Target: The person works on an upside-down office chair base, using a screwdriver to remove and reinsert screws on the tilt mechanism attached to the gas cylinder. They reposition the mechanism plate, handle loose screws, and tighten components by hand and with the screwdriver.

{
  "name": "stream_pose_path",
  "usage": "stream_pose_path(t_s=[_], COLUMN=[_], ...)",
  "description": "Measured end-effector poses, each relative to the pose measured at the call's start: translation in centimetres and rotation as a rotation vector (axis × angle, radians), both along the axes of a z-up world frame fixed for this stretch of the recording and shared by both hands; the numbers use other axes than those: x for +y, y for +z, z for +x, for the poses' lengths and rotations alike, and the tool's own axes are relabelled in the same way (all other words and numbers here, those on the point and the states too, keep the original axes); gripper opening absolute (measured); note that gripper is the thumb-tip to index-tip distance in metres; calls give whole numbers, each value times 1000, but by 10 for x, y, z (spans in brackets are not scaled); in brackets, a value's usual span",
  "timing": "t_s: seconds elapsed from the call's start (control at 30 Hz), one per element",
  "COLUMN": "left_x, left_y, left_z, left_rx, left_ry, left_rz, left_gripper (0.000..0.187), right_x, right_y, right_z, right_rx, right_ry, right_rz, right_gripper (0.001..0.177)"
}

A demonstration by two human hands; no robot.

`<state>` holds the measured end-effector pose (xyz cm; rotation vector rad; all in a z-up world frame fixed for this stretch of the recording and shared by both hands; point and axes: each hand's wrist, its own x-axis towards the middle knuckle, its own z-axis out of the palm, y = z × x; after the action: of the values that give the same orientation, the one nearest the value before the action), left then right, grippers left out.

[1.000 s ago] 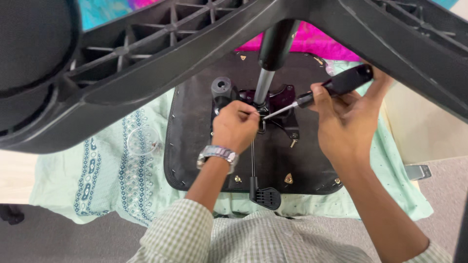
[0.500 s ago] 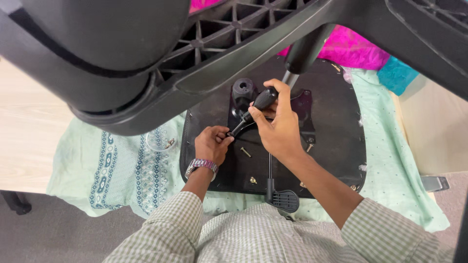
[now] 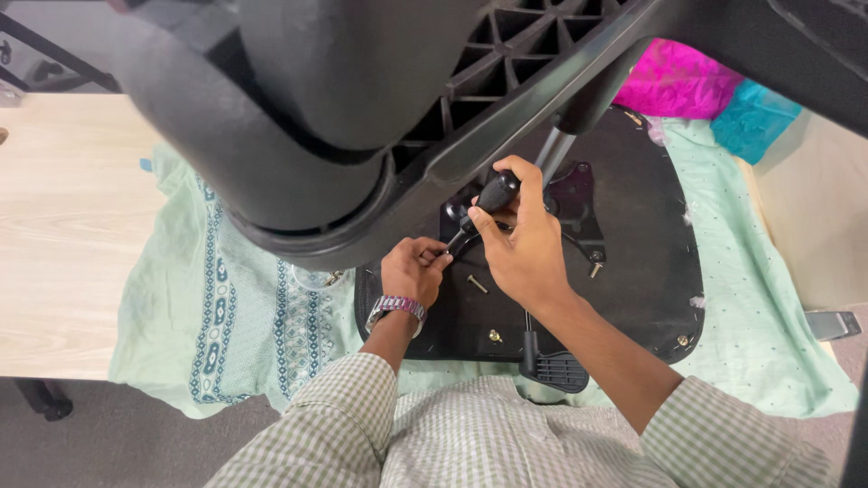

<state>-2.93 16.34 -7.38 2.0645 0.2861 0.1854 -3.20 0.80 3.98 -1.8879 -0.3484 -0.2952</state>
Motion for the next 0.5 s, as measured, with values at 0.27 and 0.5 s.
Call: stream_pose_path(t_s=[0.27, 0.5], left_x=[6, -10], left_y=[1, 1], left_z=[0, 4], left_rx=[153, 131], left_ry=[41, 39], left_rz=[-56, 66], left_gripper=[22, 24], right_x=[10, -9], right_y=[3, 3], right_z=[-7, 6], right_rx=[31, -20], right_ry=[-47, 91], right_rz=[-2, -31], right_gripper=[51, 52])
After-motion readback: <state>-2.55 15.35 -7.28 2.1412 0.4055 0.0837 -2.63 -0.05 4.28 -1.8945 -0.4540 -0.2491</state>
